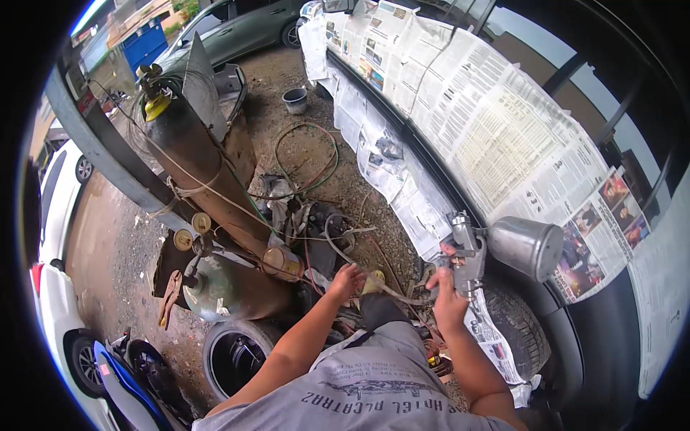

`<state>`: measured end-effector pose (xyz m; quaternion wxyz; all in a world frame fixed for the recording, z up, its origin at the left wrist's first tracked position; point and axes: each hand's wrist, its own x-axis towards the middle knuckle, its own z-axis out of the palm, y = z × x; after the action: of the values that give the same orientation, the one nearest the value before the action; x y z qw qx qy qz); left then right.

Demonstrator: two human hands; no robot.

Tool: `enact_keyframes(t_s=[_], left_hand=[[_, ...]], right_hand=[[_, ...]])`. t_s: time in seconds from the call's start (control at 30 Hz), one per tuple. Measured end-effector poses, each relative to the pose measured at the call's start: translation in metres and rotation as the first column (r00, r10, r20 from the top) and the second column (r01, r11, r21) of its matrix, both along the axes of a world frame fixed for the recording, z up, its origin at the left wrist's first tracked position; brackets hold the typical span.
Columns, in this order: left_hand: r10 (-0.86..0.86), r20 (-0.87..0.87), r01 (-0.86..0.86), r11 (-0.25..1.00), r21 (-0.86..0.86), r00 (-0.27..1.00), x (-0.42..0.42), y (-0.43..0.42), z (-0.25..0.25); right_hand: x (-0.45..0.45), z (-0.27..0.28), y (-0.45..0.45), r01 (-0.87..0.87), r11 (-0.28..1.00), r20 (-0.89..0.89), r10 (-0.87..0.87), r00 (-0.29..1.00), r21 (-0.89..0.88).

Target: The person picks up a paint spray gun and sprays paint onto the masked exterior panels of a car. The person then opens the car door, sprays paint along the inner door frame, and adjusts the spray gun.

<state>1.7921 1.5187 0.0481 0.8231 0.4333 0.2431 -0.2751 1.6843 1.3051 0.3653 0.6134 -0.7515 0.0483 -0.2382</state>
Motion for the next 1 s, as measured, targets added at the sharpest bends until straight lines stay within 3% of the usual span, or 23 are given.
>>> enact_keyframes(t_s=[0.1, 0.2, 0.4, 0.53, 0.57, 0.63, 0.67, 0.7, 0.8, 1.0], left_hand=[[-0.103, 0.031, 0.099, 0.989, 0.108, 0.994, 0.035, -0.017, 0.015], [-0.151, 0.03, 0.145, 0.977, 0.154, 0.988, 0.078, -0.031, 0.017], [0.084, 0.038, -0.086, 0.995, 0.059, 0.996, 0.215, -0.039, 0.011], [0.067, 0.152, -0.075, 0.996, 0.048, 0.986, 0.326, -0.047, 0.03], [0.115, 0.144, -0.125, 0.99, 0.064, 0.983, 0.346, -0.052, 0.06], [0.033, 0.318, -0.101, 0.975, 0.198, 0.947, 0.388, -0.063, 0.054], [-0.018, 0.395, -0.096, 0.959, 0.267, 0.919, 0.404, -0.068, 0.052], [-0.006, 0.432, -0.112, 0.962, 0.247, 0.902, 0.414, -0.075, 0.072], [-0.066, 0.566, -0.115, 0.954, 0.278, 0.822, 0.446, -0.098, 0.065], [-0.25, 0.56, -0.071, 0.87, 0.489, 0.79, 0.455, -0.115, 0.099]], right_hand=[[0.028, 0.003, -0.013, 0.017, 0.996, -0.016, -0.018, 1.0, -0.091], [0.079, -0.003, -0.019, -0.009, 1.0, 0.069, 0.008, 0.998, 0.012], [0.256, -0.007, -0.028, -0.021, 0.999, 0.274, 0.032, 0.961, -0.04], [0.381, 0.04, -0.025, -0.067, 0.996, 0.338, 0.085, 0.937, -0.064], [0.405, 0.074, -0.007, -0.093, 0.996, 0.332, 0.088, 0.939, -0.001], [0.456, 0.12, 0.01, -0.114, 0.993, 0.373, 0.093, 0.923, 0.033], [0.479, 0.135, 0.014, -0.11, 0.994, 0.409, 0.1, 0.907, 0.001], [0.496, 0.149, 0.017, -0.106, 0.994, 0.442, 0.109, 0.89, -0.032], [0.533, 0.19, 0.019, -0.131, 0.977, 0.413, 0.19, 0.891, -0.168], [0.572, 0.223, 0.036, -0.205, 0.964, 0.333, 0.252, 0.909, -0.171]])
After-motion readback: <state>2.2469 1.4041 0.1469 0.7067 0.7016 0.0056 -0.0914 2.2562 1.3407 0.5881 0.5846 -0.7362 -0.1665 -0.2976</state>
